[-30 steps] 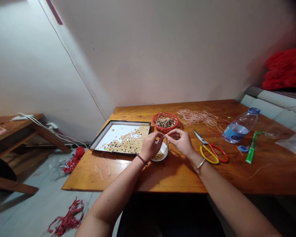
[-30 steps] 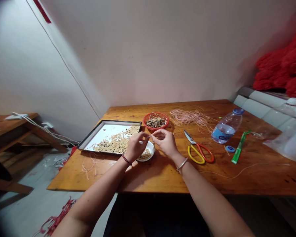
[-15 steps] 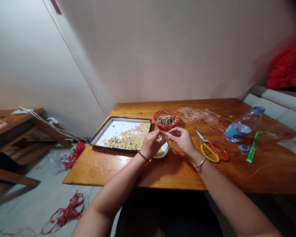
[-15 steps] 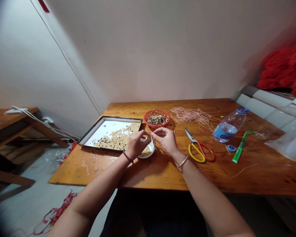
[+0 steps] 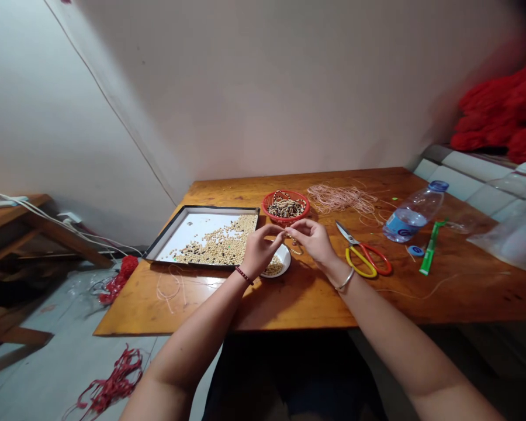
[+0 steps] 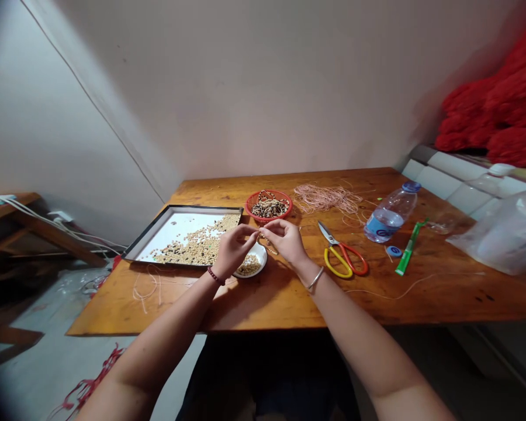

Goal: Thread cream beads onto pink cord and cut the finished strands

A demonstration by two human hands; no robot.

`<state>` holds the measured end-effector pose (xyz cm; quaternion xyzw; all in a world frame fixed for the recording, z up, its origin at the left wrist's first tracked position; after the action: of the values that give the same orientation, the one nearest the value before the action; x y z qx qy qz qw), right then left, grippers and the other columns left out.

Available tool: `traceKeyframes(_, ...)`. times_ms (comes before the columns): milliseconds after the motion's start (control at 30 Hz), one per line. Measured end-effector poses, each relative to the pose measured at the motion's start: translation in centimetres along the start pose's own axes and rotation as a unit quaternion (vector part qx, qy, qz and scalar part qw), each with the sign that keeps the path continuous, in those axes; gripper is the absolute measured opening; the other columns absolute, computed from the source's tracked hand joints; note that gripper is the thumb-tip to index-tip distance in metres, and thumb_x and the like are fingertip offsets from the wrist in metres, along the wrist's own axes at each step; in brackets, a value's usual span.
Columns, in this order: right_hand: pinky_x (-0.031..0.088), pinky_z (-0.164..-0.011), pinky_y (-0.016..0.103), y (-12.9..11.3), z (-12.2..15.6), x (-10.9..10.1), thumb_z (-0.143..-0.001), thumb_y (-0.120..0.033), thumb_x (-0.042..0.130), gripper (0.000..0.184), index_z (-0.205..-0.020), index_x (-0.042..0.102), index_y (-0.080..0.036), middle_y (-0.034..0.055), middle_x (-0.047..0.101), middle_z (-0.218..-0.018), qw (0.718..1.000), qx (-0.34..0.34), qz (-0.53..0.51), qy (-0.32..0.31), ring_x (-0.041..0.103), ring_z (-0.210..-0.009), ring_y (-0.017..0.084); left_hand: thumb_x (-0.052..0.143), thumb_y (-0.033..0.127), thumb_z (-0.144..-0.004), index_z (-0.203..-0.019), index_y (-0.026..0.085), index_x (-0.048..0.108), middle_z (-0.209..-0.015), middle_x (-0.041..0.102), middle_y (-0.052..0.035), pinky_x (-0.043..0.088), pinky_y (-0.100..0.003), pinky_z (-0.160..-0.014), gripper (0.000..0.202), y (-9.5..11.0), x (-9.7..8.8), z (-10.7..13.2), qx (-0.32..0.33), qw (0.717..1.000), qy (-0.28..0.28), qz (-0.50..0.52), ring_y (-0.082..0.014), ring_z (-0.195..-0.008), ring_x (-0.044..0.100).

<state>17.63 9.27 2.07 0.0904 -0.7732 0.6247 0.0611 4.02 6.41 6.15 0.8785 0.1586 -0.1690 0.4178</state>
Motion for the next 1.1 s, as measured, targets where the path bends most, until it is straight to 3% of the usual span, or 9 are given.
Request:
traceKeyframes(167,0.052,-0.061,0.028,0.1,0.1,0.2,-0.062,-0.039,0.078,0.028,-0.075,0.064,-0.018,0.0046,0.071,-0.076,1.000,0.005,0.004,-0.018,0.067,-0.070,0.018,0.060,0.030,-0.084,-0.085,0.016,0.064,-0.082,0.069,-0.0042,0.053,-0.021,-0.061,0.015,-0.3,0.2,0.1,-0.029,0.999,-0.011,0.024,-0.0127,-0.073,0.065)
traceKeyframes(467,0.055,-0.071,0.033,0.1,-0.2,0.1,-0.064,-0.038,0.078,0.026,-0.076,0.066,-0.018,0.0060,0.072,-0.079,0.999,-0.035,0.033,-0.020,0.068,-0.072,0.019,0.057,0.026,-0.083,-0.084,0.017,0.058,-0.083,0.066,-0.0036,0.052,-0.021,-0.059,0.009,-0.2,0.8,0.1,-0.044,0.998,-0.045,0.006,-0.0141,-0.078,0.064)
traceKeyframes(800,0.055,-0.067,0.032,0.3,0.0,0.4,-0.065,-0.039,0.077,0.027,-0.077,0.065,-0.018,0.0055,0.072,-0.077,0.999,-0.022,0.031,-0.033,0.068,-0.071,0.019,0.063,0.026,-0.079,-0.076,0.017,0.061,-0.080,0.071,-0.0036,0.056,-0.023,-0.059,0.010,-0.3,-0.1,0.3,-0.056,0.998,0.014,0.014,-0.0137,-0.069,0.067)
traceKeyframes(1100,0.054,-0.074,0.033,0.2,0.2,0.5,-0.063,-0.040,0.077,0.030,-0.077,0.064,-0.017,0.0060,0.072,-0.080,0.999,-0.008,0.029,-0.019,0.069,-0.076,0.020,0.068,0.028,-0.075,-0.072,0.016,0.061,-0.074,0.071,-0.0040,0.056,-0.023,-0.057,0.015,-0.7,-0.6,0.3,-0.068,0.997,0.026,0.036,-0.0139,-0.066,0.067)
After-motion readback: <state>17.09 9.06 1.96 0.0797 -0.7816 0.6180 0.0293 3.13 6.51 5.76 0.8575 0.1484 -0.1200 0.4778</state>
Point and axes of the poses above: each hand's wrist, its own z-axis away from the middle knuckle, its own x-axis out of the palm, y = z × x, the point moved 9 cm from there along -z, towards the middle knuckle
